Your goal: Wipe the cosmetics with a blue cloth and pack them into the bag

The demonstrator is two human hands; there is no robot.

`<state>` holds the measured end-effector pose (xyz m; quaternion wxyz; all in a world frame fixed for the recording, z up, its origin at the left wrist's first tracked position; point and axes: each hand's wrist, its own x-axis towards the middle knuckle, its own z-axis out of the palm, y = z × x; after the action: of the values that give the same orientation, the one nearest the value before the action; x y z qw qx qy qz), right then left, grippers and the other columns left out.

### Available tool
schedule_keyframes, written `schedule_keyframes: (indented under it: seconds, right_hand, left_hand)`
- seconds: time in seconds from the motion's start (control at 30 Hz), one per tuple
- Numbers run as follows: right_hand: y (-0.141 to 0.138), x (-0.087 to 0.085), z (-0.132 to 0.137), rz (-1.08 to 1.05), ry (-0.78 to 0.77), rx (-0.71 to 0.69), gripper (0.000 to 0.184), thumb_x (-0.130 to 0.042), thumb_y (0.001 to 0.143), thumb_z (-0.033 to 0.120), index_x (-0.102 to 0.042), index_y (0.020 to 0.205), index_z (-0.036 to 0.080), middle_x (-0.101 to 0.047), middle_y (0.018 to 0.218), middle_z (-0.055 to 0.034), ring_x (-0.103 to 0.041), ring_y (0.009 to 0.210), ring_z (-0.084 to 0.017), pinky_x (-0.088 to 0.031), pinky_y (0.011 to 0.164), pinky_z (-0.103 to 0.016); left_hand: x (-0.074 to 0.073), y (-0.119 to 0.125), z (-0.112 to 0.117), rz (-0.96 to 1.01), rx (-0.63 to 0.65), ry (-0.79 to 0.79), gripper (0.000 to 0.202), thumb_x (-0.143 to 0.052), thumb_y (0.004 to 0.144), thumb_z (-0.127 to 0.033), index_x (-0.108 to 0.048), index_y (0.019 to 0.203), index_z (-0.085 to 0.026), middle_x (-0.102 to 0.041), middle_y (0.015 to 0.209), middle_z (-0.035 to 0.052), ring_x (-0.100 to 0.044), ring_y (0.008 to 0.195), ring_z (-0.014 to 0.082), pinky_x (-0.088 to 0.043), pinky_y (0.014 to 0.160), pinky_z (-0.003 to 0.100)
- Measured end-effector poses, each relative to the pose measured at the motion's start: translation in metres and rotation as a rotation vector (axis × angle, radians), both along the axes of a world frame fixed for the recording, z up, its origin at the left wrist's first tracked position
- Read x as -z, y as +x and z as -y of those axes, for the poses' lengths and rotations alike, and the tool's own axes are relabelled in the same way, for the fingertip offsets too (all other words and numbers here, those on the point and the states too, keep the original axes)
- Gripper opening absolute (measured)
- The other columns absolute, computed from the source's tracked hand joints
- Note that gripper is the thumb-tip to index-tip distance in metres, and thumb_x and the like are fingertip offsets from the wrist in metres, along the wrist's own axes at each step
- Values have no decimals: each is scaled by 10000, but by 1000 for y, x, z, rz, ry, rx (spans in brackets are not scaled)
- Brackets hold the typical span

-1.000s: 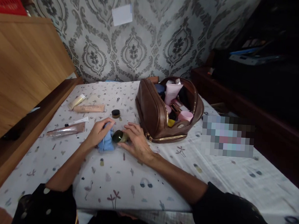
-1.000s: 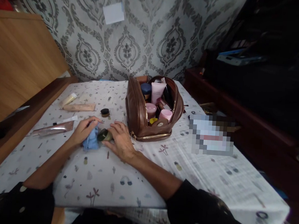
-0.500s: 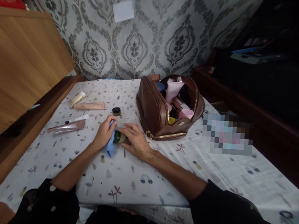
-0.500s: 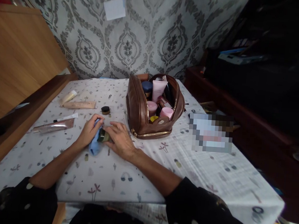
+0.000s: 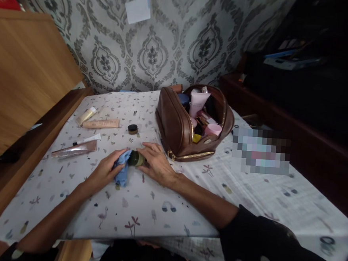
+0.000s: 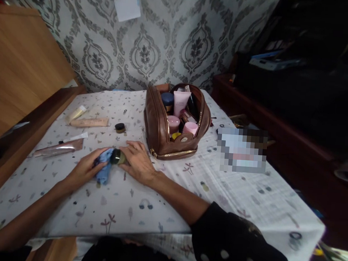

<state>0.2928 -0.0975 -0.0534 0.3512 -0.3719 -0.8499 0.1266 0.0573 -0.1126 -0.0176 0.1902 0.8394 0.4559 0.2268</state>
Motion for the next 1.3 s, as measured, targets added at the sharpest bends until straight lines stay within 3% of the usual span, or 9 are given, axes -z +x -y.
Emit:
schedule_keyframes:
  seconds: [0.13, 0.3, 0.57, 0.73, 0.9, 0.97, 1.13, 1.3]
  right_hand:
    - [0, -2, 0, 2, 12, -2, 494, -763, 810, 272, -605, 1260, 141, -676, 1197, -159, -474, 1322, -322, -380, 1076, -546]
    - [0, -2, 0, -16, 7, 10, 405, -736, 838, 308, -636, 1180, 117, -698, 1080, -153, -504, 1276, -318, -408, 1043, -520]
    - [-1, 0, -1, -37, 2, 27, 418, -767, 808, 350, -646, 1139, 126, -691, 1103, -160, -519, 1220, -311, -419, 1020, -513]
    - [-2, -2, 1, -25, 18, 37, 381, -769, 791, 317, -652, 1090, 111, -681, 1056, -168, -532, 1169, -322, -406, 1009, -531]
    - [-7, -6, 7, -22, 60, 62, 380, -788, 757, 283, -643, 1070, 125, -665, 1074, -163, -537, 1128, -317, -425, 991, -519]
    - [-8, -5, 9, -23, 65, 63, 367, -776, 766, 277, -639, 1072, 128, -662, 1087, -165, -534, 1146, -318, -422, 999, -521]
    - [-3, -7, 8, -81, 7, 13, 447, -821, 738, 361, -647, 1085, 138, -684, 1073, -146, -536, 1198, -309, -425, 1024, -502]
    - [5, -25, 12, -202, -112, -96, 514, -845, 712, 418, -654, 1105, 147, -664, 1125, -138, -546, 1217, -283, -459, 1012, -438]
  left_hand:
    - [-2, 7, 13, 3, -72, 165, 445, -436, 1002, -368, -439, 1424, -227, -591, 1332, 100, -585, 1225, 241, -494, 1042, 395]
    - [13, 33, 3, -133, 81, 326, 474, -433, 1001, -365, -380, 1444, -204, -529, 1325, 151, -542, 1250, 272, -488, 1052, 441]
    - [26, 33, -10, -160, 49, 276, 387, -408, 988, -352, -397, 1345, -203, -564, 1158, 113, -642, 1011, 246, -560, 839, 396]
    - [19, 36, -9, -228, -21, 211, 377, -416, 963, -386, -437, 1287, -196, -625, 1114, 103, -671, 984, 274, -543, 758, 380]
    - [11, 38, -6, -185, -126, 41, 361, -362, 961, -453, -473, 1187, -194, -669, 816, 27, -692, 777, 264, -522, 717, 371]
    - [10, 38, -5, -143, -127, 20, 386, -385, 947, -494, -483, 1171, -195, -678, 837, 33, -691, 790, 264, -522, 726, 370]
    - [5, 33, -1, -19, -15, 67, 392, -457, 937, -454, -488, 1230, -196, -669, 1099, 87, -670, 960, 235, -525, 833, 346]
    - [-15, 26, 5, 4, 125, 161, 378, -481, 944, -384, -510, 1273, -202, -655, 1065, 81, -666, 922, 212, -528, 799, 304]
